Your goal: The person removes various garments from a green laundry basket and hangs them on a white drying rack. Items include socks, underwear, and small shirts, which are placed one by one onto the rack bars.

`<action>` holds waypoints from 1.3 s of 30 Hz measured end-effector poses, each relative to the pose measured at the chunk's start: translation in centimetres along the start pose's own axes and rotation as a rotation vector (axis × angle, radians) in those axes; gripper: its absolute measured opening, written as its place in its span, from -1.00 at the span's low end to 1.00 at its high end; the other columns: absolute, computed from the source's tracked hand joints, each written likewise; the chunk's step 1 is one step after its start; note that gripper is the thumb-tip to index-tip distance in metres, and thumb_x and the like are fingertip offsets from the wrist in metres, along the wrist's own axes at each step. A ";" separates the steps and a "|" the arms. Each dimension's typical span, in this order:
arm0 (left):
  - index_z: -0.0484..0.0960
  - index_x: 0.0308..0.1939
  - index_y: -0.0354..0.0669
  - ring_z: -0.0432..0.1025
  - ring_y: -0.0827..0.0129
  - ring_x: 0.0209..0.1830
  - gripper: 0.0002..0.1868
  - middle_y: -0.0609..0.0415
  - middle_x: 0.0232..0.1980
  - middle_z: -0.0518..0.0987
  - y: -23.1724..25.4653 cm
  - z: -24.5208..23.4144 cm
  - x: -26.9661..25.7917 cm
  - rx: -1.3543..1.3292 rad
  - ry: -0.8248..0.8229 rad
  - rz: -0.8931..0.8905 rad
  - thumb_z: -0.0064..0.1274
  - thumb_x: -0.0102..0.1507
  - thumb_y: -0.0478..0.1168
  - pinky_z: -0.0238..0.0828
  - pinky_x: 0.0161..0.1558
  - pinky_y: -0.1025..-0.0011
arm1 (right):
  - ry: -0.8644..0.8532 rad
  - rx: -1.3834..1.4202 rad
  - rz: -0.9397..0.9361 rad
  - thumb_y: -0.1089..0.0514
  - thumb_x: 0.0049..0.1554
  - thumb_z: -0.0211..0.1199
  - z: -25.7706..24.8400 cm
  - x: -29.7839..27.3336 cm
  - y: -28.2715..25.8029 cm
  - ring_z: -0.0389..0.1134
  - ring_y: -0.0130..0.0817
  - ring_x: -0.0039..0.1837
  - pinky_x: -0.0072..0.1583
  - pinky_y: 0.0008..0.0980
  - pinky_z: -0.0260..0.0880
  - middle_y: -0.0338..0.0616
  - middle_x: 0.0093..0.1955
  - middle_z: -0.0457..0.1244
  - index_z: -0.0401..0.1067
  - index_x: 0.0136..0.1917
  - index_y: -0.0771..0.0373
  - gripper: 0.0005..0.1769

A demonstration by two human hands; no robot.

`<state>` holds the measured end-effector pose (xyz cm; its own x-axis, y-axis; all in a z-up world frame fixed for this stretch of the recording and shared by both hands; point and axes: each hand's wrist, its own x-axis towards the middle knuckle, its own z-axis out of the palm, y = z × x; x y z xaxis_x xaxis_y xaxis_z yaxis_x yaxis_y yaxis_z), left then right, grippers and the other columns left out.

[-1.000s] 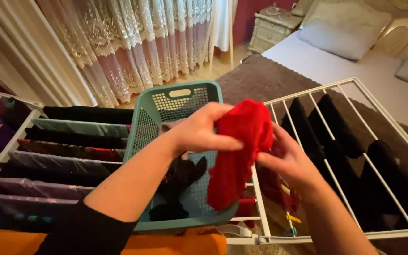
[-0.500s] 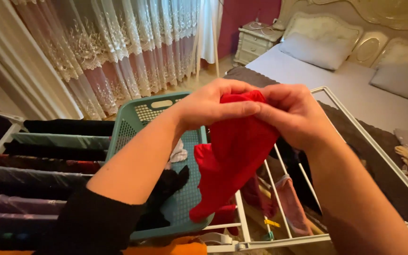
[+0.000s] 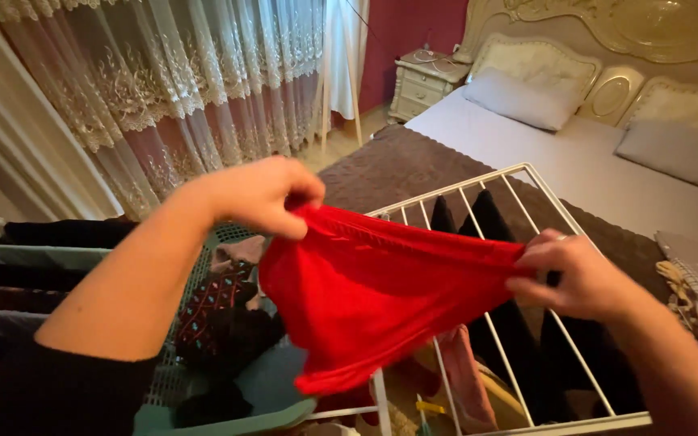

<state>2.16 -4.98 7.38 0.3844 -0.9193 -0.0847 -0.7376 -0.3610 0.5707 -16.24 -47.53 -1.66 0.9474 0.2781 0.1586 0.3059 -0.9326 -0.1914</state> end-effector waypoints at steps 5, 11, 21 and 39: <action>0.55 -0.57 -0.10 0.36 0.32 -0.25 -0.64 0.12 -0.18 0.38 -1.0 2.6 2.3 0.290 0.250 0.011 0.18 0.21 0.00 0.31 -0.16 0.22 | 0.261 -0.066 -0.003 0.08 -0.04 0.46 -3.3 -0.9 2.4 0.45 -0.42 -0.24 -0.11 -0.43 0.56 -0.28 -0.01 0.36 0.71 -0.13 0.07 -0.83; 0.65 -0.54 0.14 0.29 0.40 -0.18 -0.72 0.35 -0.62 0.44 -0.6 0.8 5.9 0.499 0.373 -0.086 0.02 0.28 -0.09 0.21 0.11 0.24 | 0.317 -0.209 0.014 0.09 0.00 0.43 -7.7 2.1 5.0 0.48 -0.37 -0.10 0.12 -0.28 0.41 -0.41 -0.06 0.50 0.72 -0.17 -0.02 -0.90; 0.55 -0.20 -0.07 0.50 0.35 -0.26 -0.80 0.09 -0.22 0.57 -4.0 -1.2 14.3 -0.171 0.872 -0.265 0.15 0.17 -0.42 0.56 -0.30 0.45 | 0.572 0.155 0.249 0.36 -0.05 0.25 -5.7 13.5 15.3 0.29 -0.53 -0.14 0.02 -0.45 0.35 -0.31 -0.22 0.37 0.61 -0.10 0.08 -0.71; 0.55 -0.26 -0.18 0.50 -0.12 -0.17 -0.84 -0.08 -0.19 0.52 -11.0 28.5 19.4 0.354 -0.080 0.108 -0.03 0.10 -0.42 0.44 -0.23 -0.03 | -0.064 0.097 0.183 0.30 -0.28 0.15 14.8 1.1 12.8 0.47 -0.16 -0.01 0.07 -0.26 0.48 -0.30 -0.19 0.43 0.58 -0.21 -0.01 -0.63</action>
<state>1.89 -23.28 -23.85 0.2592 -0.9594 -0.1110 -0.9231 -0.2799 0.2637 -9.85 -55.74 -18.24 0.9910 0.1234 0.0516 0.1333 -0.9432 -0.3043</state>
